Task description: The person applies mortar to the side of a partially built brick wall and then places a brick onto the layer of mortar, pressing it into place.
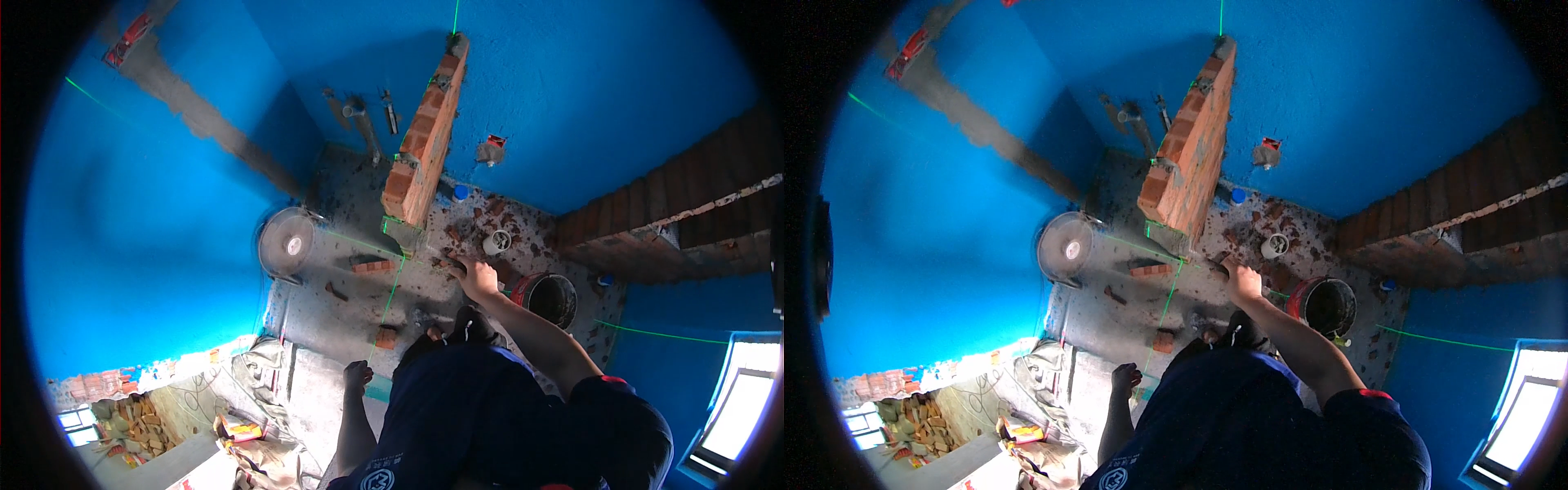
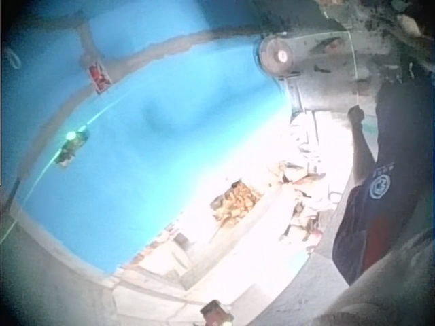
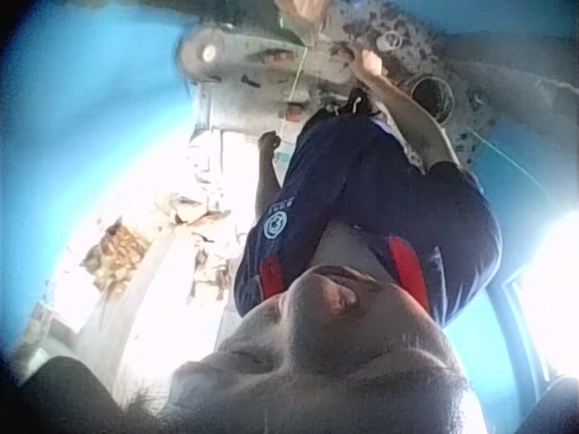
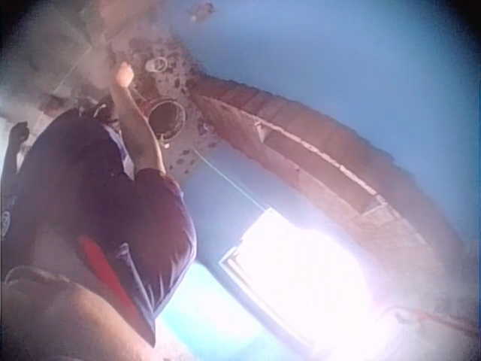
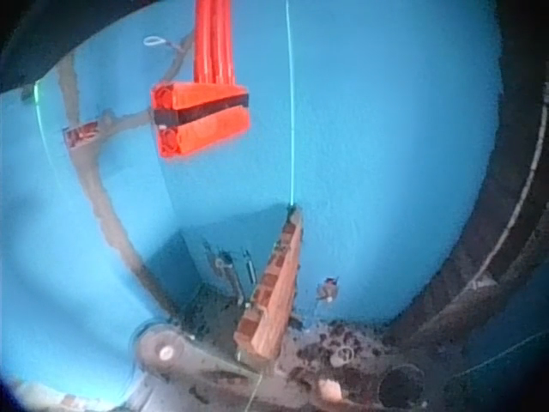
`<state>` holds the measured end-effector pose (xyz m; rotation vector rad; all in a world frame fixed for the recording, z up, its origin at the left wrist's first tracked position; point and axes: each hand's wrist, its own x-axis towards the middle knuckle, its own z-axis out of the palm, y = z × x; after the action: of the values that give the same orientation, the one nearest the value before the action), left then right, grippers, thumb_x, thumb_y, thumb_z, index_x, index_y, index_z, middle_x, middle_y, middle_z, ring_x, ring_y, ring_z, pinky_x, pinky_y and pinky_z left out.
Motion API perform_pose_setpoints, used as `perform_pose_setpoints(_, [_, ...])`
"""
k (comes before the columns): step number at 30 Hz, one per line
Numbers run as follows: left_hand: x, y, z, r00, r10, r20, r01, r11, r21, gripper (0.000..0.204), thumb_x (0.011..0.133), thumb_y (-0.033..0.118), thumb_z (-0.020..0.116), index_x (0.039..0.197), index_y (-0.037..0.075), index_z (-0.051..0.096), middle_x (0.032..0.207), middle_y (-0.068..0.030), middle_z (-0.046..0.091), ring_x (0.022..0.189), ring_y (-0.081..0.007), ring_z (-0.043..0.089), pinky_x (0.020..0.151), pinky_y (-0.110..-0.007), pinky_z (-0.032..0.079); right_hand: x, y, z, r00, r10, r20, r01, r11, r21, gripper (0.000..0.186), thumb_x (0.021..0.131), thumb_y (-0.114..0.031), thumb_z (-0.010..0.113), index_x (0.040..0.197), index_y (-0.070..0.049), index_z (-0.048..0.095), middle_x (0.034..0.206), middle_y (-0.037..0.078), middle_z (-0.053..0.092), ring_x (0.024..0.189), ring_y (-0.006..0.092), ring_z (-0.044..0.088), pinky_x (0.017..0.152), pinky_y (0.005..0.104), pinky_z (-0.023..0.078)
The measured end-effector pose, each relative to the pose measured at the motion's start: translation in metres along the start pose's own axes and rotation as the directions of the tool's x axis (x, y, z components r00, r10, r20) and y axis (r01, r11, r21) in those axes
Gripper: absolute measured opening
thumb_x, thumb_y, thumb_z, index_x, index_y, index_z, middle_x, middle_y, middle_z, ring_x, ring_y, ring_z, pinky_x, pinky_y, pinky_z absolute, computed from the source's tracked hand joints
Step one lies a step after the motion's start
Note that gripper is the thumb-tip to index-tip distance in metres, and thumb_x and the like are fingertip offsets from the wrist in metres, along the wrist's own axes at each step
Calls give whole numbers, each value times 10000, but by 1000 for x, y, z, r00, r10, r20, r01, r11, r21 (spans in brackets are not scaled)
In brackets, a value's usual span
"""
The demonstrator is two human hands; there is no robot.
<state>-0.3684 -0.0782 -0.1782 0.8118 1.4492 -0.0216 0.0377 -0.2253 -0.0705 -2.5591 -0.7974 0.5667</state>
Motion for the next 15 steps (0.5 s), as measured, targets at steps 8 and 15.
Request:
perform_pose_setpoints(8, [-4, -7, -9, 999, -34, -13, 33, 998, -44, 103, 822, 141, 602, 862, 47, 590, 648, -82, 582, 546, -176, 568, 478, -287, 451, -25, -10, -10, 991, -105, -85, 106, 994, 6, 374, 789, -381, 667, 1031, -97, 644, 908, 149, 661, 822, 344, 638, 682, 418, 510])
perform_pose_setpoints(15, [-11, -8, -4, 998, -58, -25, 57, 997, -50, 97, 822, 119, 596, 782, 41, 554, 609, -81, 548, 489, -179, 524, 422, -286, 388, -13, -18, -23, 994, -64, -84, 65, 998, 3, 365, 818, -397, 634, 1045, -110, 645, 927, 163, 658, 849, 339, 634, 705, 414, 508])
